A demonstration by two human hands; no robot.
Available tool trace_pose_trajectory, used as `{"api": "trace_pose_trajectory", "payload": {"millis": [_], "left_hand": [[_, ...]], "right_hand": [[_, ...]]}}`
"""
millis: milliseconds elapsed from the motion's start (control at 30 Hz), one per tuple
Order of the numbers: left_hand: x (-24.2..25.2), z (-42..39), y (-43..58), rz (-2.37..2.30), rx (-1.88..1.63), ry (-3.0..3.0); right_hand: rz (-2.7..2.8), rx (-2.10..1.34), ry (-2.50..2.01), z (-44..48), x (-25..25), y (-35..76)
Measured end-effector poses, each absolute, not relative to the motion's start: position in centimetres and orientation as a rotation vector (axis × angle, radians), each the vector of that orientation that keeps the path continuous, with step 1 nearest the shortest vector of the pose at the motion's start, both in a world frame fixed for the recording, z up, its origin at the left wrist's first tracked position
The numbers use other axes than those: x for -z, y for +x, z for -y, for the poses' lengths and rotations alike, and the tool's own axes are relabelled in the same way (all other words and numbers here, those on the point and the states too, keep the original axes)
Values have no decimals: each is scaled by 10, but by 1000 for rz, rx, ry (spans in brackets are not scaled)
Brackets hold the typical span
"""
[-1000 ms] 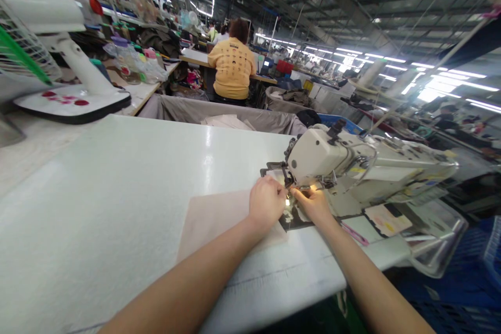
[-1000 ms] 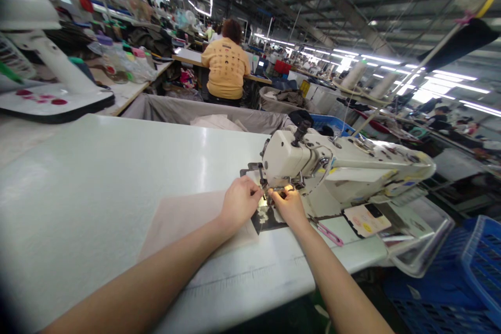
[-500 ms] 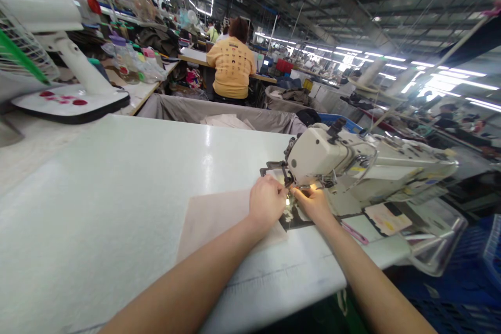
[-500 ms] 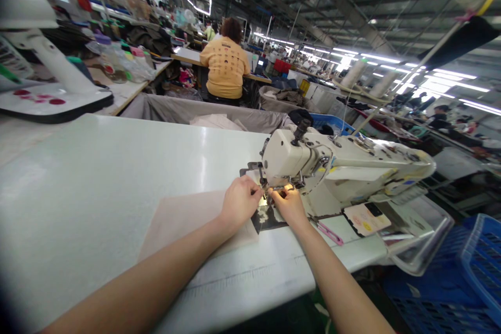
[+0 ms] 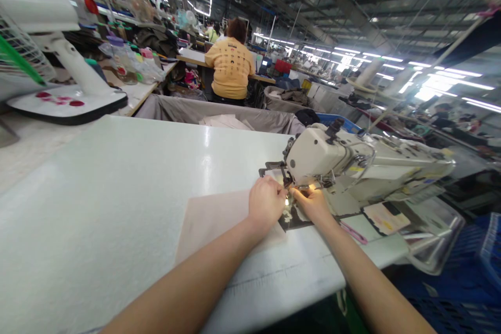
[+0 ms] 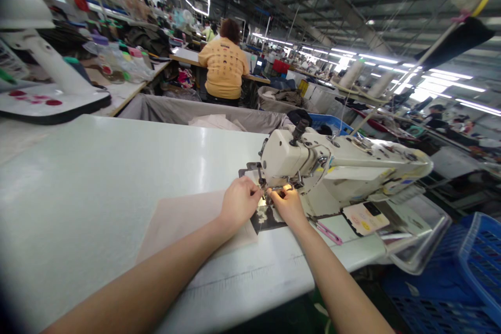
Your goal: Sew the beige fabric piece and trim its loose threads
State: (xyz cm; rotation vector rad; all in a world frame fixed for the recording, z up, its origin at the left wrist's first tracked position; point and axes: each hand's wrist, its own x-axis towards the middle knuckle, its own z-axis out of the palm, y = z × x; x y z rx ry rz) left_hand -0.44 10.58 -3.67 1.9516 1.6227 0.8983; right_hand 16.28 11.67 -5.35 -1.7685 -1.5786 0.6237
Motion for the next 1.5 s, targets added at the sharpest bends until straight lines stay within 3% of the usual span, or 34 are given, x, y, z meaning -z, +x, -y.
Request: {"api": "trace_pose_trajectory", "payload": {"millis": [1500], "left_hand": [[35,-106,-5,-1633,-884,1963]], "right_hand": [[1635,-686,-1619,-109,44,159]]}}
